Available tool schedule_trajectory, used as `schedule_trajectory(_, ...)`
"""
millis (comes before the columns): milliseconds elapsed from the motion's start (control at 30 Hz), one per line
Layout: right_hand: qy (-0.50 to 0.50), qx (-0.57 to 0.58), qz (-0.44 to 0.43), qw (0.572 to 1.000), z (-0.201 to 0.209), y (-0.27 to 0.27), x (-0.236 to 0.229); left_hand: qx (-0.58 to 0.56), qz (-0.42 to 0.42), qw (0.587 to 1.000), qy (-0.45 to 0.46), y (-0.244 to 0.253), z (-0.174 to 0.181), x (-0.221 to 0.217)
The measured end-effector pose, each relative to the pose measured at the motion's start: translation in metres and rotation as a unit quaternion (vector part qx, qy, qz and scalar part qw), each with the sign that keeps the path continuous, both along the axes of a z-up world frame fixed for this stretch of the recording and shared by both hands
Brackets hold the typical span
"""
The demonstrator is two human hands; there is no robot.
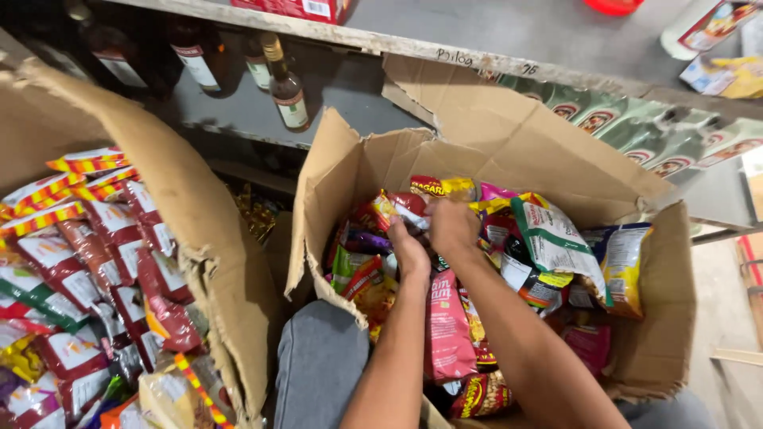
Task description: Sort and organize various snack bags from multiple cardboard boxes into a single container.
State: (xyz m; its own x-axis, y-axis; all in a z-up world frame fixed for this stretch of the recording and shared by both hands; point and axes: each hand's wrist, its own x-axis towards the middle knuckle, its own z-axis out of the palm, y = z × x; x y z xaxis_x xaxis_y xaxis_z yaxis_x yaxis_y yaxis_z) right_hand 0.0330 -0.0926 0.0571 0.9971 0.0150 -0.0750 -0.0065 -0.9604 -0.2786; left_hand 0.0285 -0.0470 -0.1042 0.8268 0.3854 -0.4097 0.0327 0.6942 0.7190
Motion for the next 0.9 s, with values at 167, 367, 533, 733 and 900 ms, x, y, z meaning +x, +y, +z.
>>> schedule_trajectory(167, -0.146, 0.165, 0.059, 0.974, 0.041, -0.038, -0.032, -0.167, -0.134, 0.972, 0.092, 0.028, 0.107, -0.024)
schedule_trajectory(367, -0.270, 0.238, 0.144, 0.922, 0.148, -0.060, -0.101, -0.265, -0.275, 0.918, -0.107, 0.058, 0.224, -0.063)
schedule_trajectory(533, -0.336, 0.183, 0.175, 0.907, 0.175, -0.057, -0.152, -0.287, -0.365, 0.874, -0.143, 0.091, 0.272, -0.099)
schedule_trajectory(733, -0.364, 0.241, 0.214, 0.874, 0.163, -0.056, -0.189, -0.210, -0.296, 0.905, -0.219, 0.090, 0.255, -0.128)
schedule_trajectory(900, -0.249, 0.591, 0.112, 0.759, 0.148, -0.059, -0.202, -0.096, -0.235, 0.930, -0.265, 0.113, 0.265, -0.166)
